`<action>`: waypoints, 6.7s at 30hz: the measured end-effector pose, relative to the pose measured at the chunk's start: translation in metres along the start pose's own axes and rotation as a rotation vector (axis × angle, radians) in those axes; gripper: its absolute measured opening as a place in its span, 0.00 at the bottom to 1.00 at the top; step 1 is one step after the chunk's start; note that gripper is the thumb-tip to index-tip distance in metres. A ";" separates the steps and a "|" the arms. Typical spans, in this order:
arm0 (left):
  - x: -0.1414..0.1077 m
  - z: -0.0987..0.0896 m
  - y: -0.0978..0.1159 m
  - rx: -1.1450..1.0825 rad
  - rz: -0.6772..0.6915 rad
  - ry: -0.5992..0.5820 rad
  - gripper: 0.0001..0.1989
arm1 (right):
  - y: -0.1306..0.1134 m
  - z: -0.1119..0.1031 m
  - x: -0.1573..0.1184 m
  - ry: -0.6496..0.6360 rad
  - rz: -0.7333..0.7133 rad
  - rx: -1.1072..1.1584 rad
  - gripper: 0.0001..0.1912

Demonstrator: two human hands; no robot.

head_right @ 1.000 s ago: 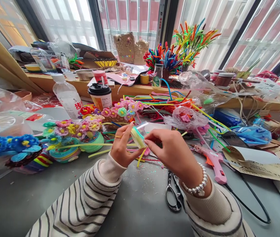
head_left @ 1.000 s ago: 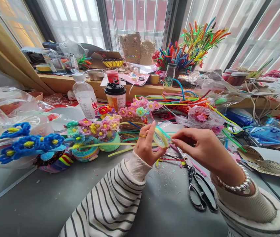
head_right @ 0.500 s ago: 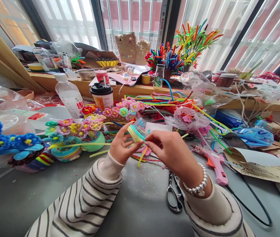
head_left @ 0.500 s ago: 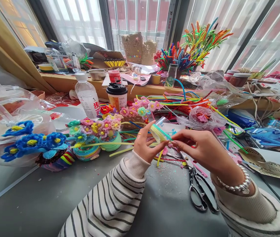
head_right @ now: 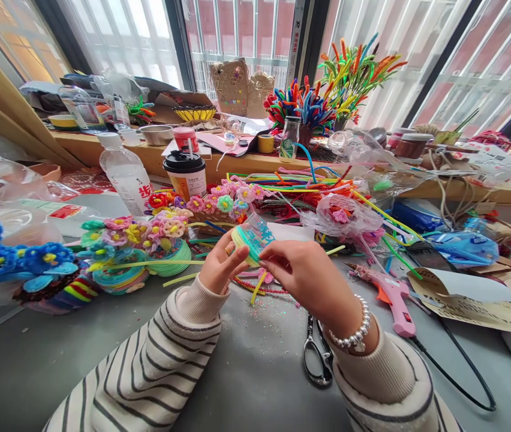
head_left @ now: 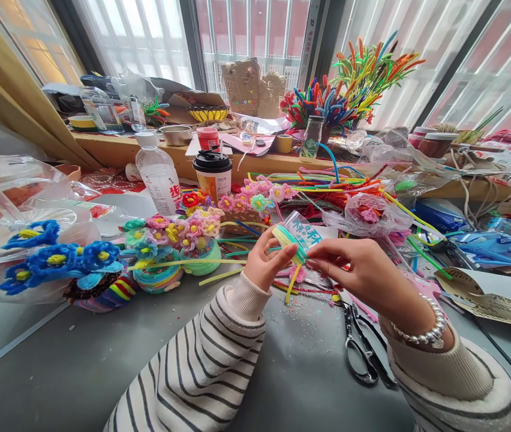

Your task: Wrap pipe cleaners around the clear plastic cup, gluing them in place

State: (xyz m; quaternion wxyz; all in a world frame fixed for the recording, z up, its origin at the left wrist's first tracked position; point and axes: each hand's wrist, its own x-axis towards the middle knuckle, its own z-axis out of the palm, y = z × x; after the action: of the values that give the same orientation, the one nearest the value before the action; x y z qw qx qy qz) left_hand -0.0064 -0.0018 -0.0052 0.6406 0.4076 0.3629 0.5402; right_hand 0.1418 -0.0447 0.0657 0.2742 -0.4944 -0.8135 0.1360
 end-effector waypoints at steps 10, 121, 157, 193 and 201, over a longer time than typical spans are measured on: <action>0.000 0.000 0.000 -0.037 -0.058 0.025 0.30 | 0.004 0.008 0.002 -0.027 0.068 0.008 0.07; -0.005 0.004 -0.001 -0.085 0.379 0.109 0.26 | 0.034 0.009 0.013 0.192 -0.248 0.038 0.16; 0.005 -0.001 -0.001 -0.106 0.120 0.001 0.33 | 0.034 0.018 0.014 0.311 -0.109 0.153 0.10; 0.004 -0.003 0.008 -0.241 0.278 0.082 0.27 | 0.140 -0.046 -0.131 0.027 1.002 -0.522 0.21; 0.007 -0.002 0.006 -0.271 0.215 0.023 0.24 | 0.137 -0.020 -0.139 0.007 0.945 -0.423 0.33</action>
State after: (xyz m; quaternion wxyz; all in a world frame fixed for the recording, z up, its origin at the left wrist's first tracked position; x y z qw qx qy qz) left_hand -0.0098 0.0058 -0.0006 0.6239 0.3479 0.2485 0.6542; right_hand 0.3034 -0.1035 -0.0291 0.0793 -0.8531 -0.5100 0.0759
